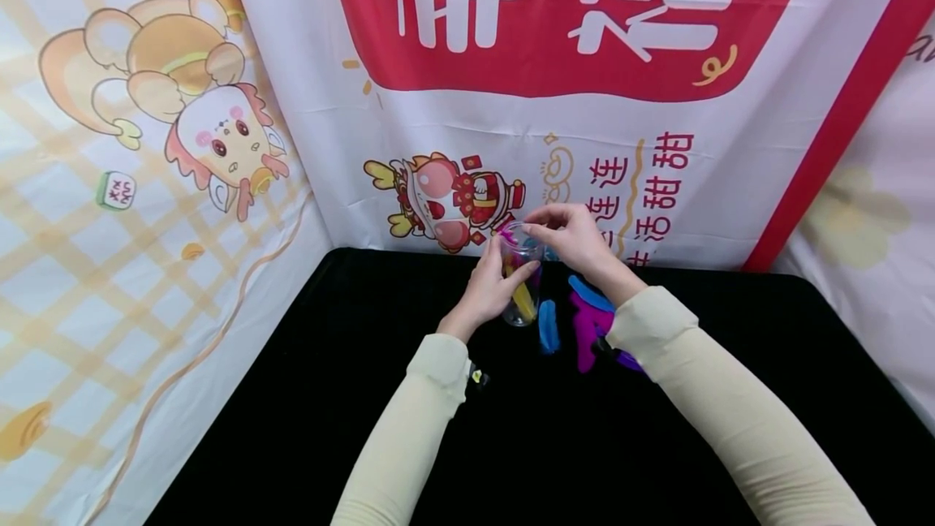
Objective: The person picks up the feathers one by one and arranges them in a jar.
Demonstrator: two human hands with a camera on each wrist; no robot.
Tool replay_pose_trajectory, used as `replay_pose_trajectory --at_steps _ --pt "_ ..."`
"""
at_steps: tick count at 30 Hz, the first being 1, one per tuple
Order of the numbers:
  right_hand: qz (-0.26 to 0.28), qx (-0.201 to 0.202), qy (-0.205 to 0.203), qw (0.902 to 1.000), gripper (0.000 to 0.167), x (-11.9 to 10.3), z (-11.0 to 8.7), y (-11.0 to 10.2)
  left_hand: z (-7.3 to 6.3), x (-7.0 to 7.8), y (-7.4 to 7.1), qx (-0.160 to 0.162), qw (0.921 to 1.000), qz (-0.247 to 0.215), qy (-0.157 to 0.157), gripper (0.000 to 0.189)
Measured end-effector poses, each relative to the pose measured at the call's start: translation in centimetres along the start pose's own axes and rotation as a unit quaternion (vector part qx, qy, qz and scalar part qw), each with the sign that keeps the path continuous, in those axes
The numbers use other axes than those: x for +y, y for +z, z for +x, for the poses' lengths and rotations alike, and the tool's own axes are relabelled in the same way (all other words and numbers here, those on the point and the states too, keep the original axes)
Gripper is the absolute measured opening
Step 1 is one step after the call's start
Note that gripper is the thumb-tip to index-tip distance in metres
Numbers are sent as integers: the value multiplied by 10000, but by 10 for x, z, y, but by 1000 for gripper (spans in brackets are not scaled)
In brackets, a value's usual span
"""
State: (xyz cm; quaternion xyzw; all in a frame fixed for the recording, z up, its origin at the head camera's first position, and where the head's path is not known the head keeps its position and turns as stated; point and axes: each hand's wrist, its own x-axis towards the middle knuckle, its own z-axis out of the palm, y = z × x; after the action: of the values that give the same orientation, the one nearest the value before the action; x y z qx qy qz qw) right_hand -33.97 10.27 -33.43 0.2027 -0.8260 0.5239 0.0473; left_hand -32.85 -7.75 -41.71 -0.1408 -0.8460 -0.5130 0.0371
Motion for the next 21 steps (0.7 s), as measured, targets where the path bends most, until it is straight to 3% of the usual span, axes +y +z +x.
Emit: replay_pose_trajectory --at_steps 11,21 --pt "-1134 -323 -678 9907 21 -12 2 5 0 -3 -3 -43 9998 24 182 65" --pt "-1299 -208 -703 9888 13 -12 4 9 1 -3 -2 -57 9998 17 203 65"
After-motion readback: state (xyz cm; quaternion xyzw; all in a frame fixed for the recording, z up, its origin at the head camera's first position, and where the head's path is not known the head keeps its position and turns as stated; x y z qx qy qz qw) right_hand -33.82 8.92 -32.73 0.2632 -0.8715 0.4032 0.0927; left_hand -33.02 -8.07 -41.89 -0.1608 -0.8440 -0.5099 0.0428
